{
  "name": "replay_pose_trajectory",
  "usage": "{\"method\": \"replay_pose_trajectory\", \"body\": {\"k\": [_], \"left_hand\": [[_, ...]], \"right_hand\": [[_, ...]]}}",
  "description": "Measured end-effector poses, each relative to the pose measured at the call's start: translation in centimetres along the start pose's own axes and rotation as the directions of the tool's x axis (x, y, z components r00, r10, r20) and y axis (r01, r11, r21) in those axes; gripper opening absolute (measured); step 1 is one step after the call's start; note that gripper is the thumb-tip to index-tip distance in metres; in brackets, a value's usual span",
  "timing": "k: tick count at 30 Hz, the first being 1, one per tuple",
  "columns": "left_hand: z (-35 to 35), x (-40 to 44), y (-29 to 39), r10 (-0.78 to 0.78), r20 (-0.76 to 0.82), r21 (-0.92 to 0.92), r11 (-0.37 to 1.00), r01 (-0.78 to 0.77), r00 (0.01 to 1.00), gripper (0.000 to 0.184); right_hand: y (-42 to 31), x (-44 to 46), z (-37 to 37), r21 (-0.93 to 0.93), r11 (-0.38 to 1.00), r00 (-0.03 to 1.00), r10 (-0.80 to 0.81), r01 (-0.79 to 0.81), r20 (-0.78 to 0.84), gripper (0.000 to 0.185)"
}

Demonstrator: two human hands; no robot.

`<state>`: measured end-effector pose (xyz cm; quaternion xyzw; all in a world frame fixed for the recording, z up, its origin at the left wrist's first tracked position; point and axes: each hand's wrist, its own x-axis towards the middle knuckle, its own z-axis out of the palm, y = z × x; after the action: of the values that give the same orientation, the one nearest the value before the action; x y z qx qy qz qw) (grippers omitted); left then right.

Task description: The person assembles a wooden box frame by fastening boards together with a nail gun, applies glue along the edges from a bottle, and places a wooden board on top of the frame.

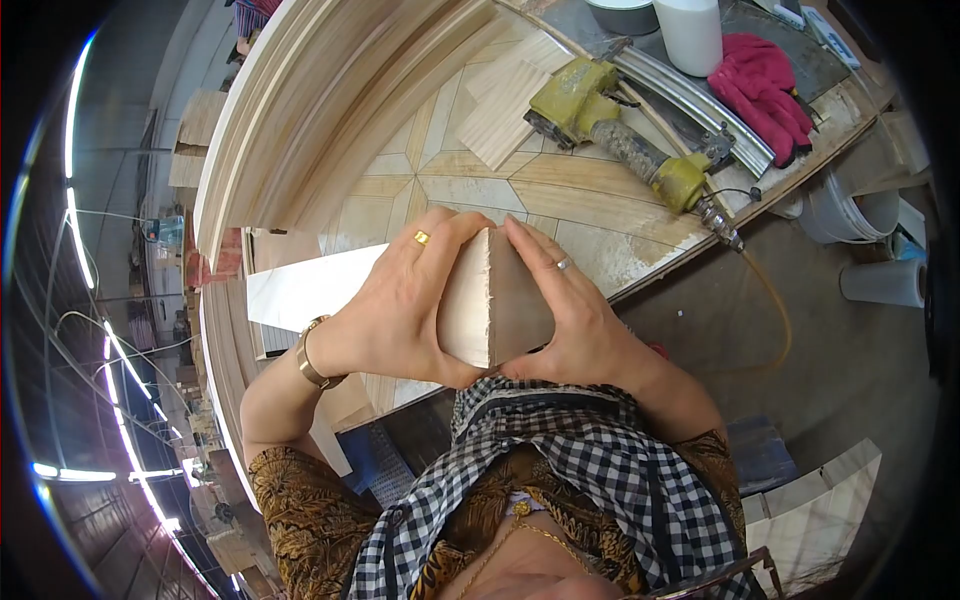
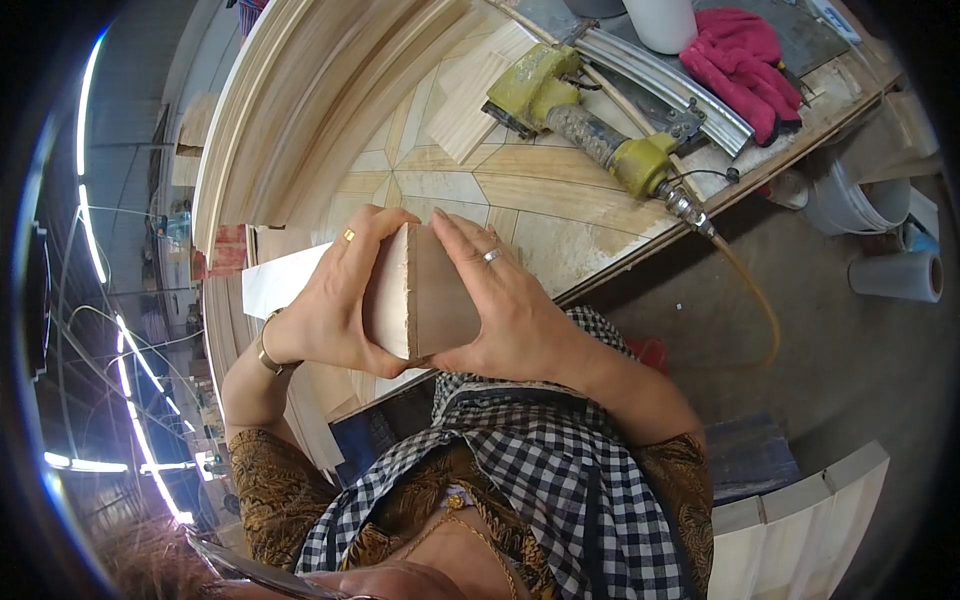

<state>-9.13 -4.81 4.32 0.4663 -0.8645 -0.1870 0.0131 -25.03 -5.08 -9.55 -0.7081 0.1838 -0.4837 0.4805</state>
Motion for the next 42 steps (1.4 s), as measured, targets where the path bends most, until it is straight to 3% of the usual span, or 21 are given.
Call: {"method": "replay_pose_trajectory", "body": {"k": [16, 31, 42], "left_hand": [[0.47, 0.05, -0.22, 0.05, -0.037, 0.026, 0.998, -0.049, 0.998, 0.093], [0.84, -0.22, -0.32, 0.031, -0.033, 0.064, 0.998, -0.029, 0.999, 0.1], [0.4, 0.01, -0.24, 0.0, -0.024, -0.003, 1.0, 0.0, 1.0, 0.094]], "right_hand": [[0.82, 0.04, 0.41, -0.022, 0.995, 0.993, -0.1, 0.099, -0.065, 0.116], [0.53, 0.05, 0.13, 0.001, 0.998, 0.997, -0.059, 0.059, -0.048, 0.113], [0.28, 0.12, -0.08, 0.026, 0.999, 0.999, -0.033, 0.034, -0.027, 0.114]]}}
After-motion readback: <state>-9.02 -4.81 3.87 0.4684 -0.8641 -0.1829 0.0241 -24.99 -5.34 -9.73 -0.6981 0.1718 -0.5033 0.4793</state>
